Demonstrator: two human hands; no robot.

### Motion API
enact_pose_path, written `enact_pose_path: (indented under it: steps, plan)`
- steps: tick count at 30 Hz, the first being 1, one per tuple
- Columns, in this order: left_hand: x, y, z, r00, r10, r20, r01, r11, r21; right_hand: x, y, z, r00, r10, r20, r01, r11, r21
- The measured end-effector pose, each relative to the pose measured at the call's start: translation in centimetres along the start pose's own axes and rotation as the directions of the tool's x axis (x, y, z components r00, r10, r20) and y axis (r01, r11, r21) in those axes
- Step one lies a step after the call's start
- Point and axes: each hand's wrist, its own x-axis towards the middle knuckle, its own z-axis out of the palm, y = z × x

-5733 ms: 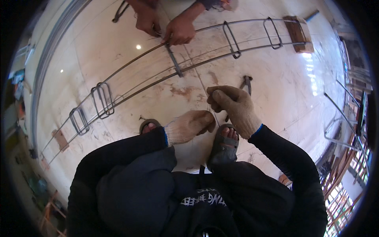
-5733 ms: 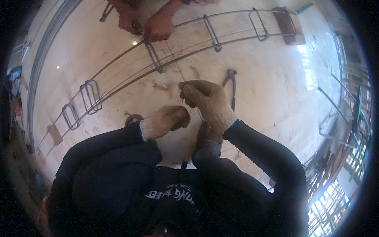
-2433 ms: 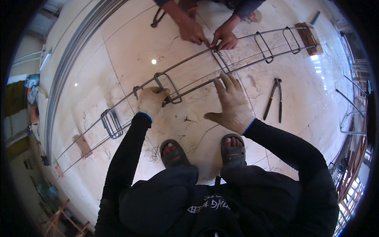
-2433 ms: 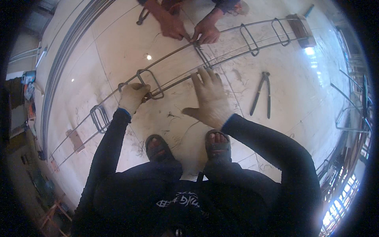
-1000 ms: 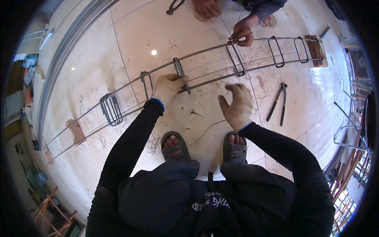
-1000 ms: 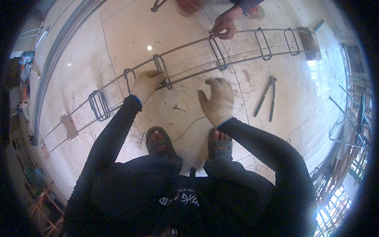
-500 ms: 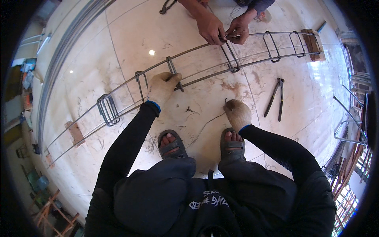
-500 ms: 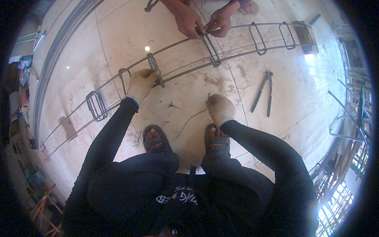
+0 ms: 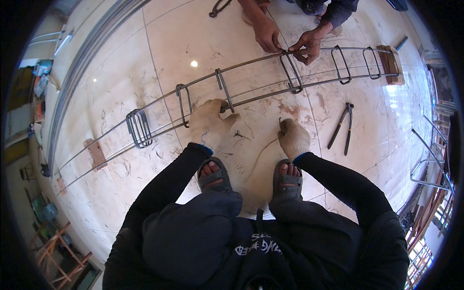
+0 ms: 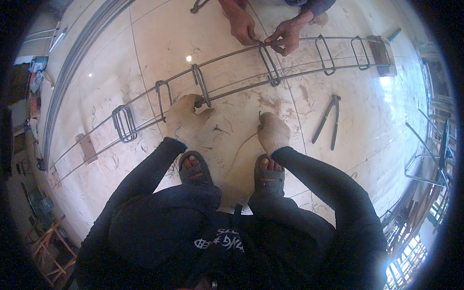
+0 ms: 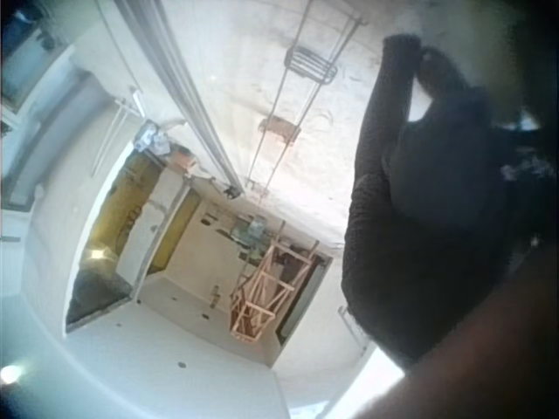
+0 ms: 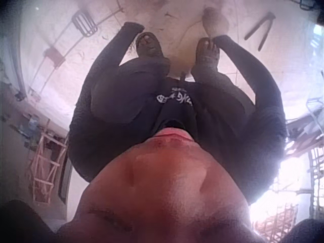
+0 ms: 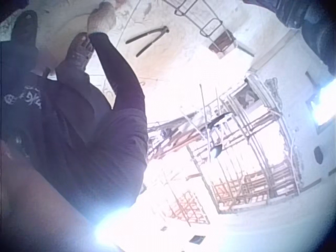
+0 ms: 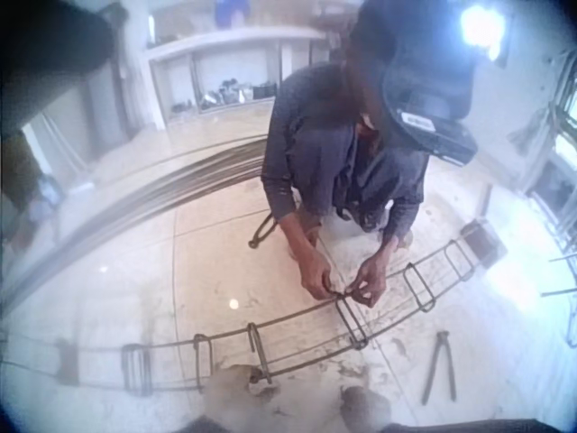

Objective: The person assembles a metal frame structure on the floor by hand, using pliers to bend and secure wire ties at multiple joints. A second person assists by holding and adjusting parts of the frame. The task involves repeated bending and fastening of wire connections along the frame's length.

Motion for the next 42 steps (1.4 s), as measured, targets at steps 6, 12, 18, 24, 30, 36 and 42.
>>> enact_pose_path:
  steps: [6, 12, 18, 24, 30, 36, 42]
  plan:
    - [0.0, 0.0, 0.3, 1.000, 0.010, 0.007, -0.010, 1.000, 0.014, 0.6, 0.7, 0.7, 0.995, 0.095, -0.009, -0.093, 0.991, 0.091]
    - [0.1, -0.8, 0.1, 0.999, 0.043, 0.021, -0.041, 0.998, -0.054, 0.9, -0.9, 0.7, 0.996, -0.088, 0.021, 0.073, 0.917, 0.392]
    - [0.6, -1.0, -0.5, 0.996, 0.046, 0.075, -0.038, 0.994, -0.100, 4.7, -7.2, 1.7, 0.971, -0.204, 0.122, 0.109, 0.839, 0.533]
    - [0.5, -2.5, 1.0, 0.992, 0.028, -0.127, -0.068, 0.944, -0.324, 6.6, -10.3, 2.4, 0.921, -0.120, 0.371, -0.252, 0.542, 0.802]
    - [1.1, -2.9, 1.0, 0.974, 0.173, -0.149, -0.215, 0.914, -0.344, 8.1, -8.9, 5.0, 0.914, -0.378, 0.146, 0.099, 0.559, 0.823]
    - [2.1, 0.0, -0.8, 0.963, 0.219, -0.155, -0.231, 0.971, -0.057, 6.8, -11.1, 1.3, 0.916, -0.267, 0.300, -0.171, 0.418, 0.892]
    - [3.1, -0.5, -0.1, 0.961, 0.226, -0.158, -0.242, 0.966, -0.095, 6.1, -11.7, 0.7, 0.914, -0.196, 0.356, -0.293, 0.288, 0.912]
